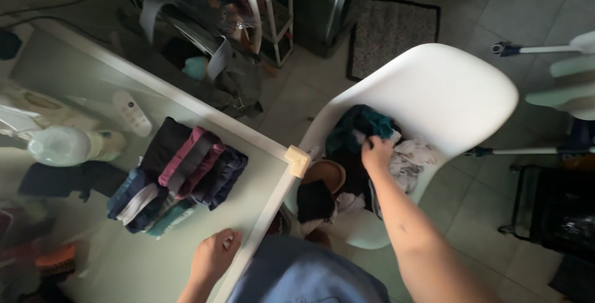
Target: Folding multiple pairs of underwear on a table and stacking them.
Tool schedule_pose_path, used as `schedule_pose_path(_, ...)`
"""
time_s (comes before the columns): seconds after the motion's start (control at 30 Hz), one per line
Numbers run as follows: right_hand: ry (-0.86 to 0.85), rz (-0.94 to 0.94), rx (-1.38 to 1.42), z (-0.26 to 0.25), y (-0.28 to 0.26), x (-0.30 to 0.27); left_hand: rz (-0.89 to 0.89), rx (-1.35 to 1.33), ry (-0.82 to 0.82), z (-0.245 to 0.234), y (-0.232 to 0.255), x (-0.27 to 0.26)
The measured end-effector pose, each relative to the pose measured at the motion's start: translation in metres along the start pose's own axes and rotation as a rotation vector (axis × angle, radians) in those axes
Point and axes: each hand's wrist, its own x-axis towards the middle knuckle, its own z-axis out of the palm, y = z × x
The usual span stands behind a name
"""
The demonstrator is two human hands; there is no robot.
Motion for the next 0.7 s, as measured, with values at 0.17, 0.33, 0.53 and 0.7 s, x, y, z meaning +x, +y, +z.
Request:
schedule_pose_path(0.17, 0.047, 0.103, 0.716, -0.108, -0.018, 0.016, 0.176, -0.245, -0.125, -0.025, 0.029, -0.002)
schedule_pose_path(0.33, -0.284, 0.097, 1.033, -0.26, -0.131, 0.008, 0.524, -0.325, -0.112, -0.083, 0.127, -0.017)
schedule_pose_path(0.53, -0.791, 0.016, 1.186, -0.339, -0.29, -0.039, 1.132, -0.588, 0.341, -0.164, 0.176, -0.064)
schedule_pose_path(0.7, -1.251, -0.373, 0.958, -0.318, -0.361, -0.072, 0.875, -0.498, 0.149, -0.191, 0.109, -0.09)
